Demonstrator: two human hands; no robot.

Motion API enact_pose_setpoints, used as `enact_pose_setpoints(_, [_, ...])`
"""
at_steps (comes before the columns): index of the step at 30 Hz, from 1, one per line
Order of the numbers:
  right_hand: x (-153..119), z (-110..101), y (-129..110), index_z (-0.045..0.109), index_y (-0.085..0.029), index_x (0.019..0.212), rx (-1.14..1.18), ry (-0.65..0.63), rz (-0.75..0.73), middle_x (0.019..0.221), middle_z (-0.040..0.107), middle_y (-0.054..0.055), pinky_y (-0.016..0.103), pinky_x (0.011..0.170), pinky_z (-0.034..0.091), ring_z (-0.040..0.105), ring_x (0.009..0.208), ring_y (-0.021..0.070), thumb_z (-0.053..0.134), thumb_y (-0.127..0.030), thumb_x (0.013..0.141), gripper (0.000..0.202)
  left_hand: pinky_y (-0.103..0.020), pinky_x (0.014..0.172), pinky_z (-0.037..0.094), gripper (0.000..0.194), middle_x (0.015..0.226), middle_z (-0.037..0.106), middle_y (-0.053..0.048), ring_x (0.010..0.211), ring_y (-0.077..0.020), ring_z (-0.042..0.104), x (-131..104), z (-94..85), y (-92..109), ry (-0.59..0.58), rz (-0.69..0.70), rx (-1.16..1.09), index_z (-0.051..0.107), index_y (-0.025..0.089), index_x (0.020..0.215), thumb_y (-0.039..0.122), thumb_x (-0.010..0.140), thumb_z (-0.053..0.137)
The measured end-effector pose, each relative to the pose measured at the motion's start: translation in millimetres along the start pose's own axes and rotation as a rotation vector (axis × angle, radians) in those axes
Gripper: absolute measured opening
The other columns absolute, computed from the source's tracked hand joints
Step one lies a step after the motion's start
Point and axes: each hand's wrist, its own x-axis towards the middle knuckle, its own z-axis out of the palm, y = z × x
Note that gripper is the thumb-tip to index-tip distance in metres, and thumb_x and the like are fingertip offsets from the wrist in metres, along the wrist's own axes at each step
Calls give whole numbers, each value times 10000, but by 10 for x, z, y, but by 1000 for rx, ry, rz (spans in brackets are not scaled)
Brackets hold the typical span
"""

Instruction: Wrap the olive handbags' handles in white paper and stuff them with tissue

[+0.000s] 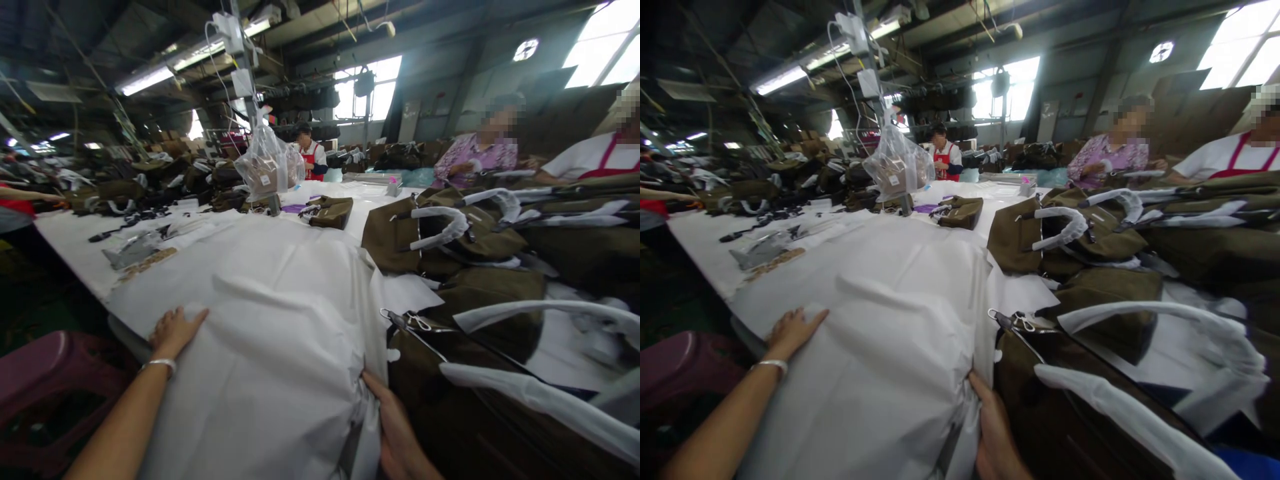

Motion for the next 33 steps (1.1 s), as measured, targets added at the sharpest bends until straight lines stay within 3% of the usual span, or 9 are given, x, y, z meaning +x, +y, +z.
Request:
enact_pose_setpoints(4, [-37,148,-47,653,-156,1307,160,-31,183,1053,798,121,463,902,613,751,1024,337,805,-647,738,767,-633,999,450,891,1466,498,-321,1312,-541,488,138,85,-146,-62,-2,79,510,50,1416,735,850,450])
enact_pose_setpoints(7, [-21,215,-56,615,-128,1353,156,-141,230,1054,797,130,465,914,606,757,1004,331,856,-570,727,802,-544,932,509,900,1290,653,-267,1156,-466,630,223,192,-47,-157,41,90,565,86,1375,791,841,403])
enact_pose_setpoints(9, [17,217,-31,616,-109,1345,124,-161,222,1037,799,129,458,915,604,759,994,331,912,-431,688,790,-547,986,476,911,1316,648,-241,1218,-464,594,258,270,31,-165,75,103,582,131,1375,827,808,427])
enact_pose_setpoints(13, [79,150,20,653,-100,1293,114,-9,135,1004,804,122,436,887,609,760,977,336,935,-336,620,766,-658,1090,345,1021,1562,399,-283,1429,-522,352,297,348,85,-69,62,129,433,122,1513,829,779,469])
enact_pose_setpoints(16, [86,93,22,678,-91,1258,151,8,128,999,803,126,422,882,609,753,997,336,923,-375,628,734,-662,1084,357,1088,1566,379,-299,1413,-536,368,353,305,37,-58,50,121,324,93,1570,823,777,477])
enact_pose_setpoints(19, [94,70,26,706,-91,1206,145,53,92,993,806,113,401,896,604,746,1020,326,920,-374,615,689,-643,1067,390,1085,1528,423,-311,1386,-550,402,451,225,-19,-89,52,113,389,79,1535,823,759,532])
enact_pose_setpoints(24, [121,88,80,753,-110,1067,120,142,35,951,810,98,391,897,607,740,1036,330,884,-348,614,528,-559,1031,478,714,1301,642,-195,1197,-346,626,549,174,-31,-191,76,39,587,118,1337,665,881,624])
enact_pose_setpoints(29, [87,95,83,766,-134,1026,129,95,51,977,809,110,412,898,614,733,1071,341,850,-371,647,454,-522,1042,495,534,1392,595,-142,1216,-281,620,432,245,154,-159,254,-167,510,173,1420,515,1010,528])
enact_pose_setpoints(33, [67,81,64,729,-157,1190,94,34,46,1084,792,125,461,963,590,704,1150,338,804,-619,724,660,-478,1004,526,639,1264,684,-132,1099,-253,687,313,308,497,-201,365,-256,378,169,1530,528,1015,498])
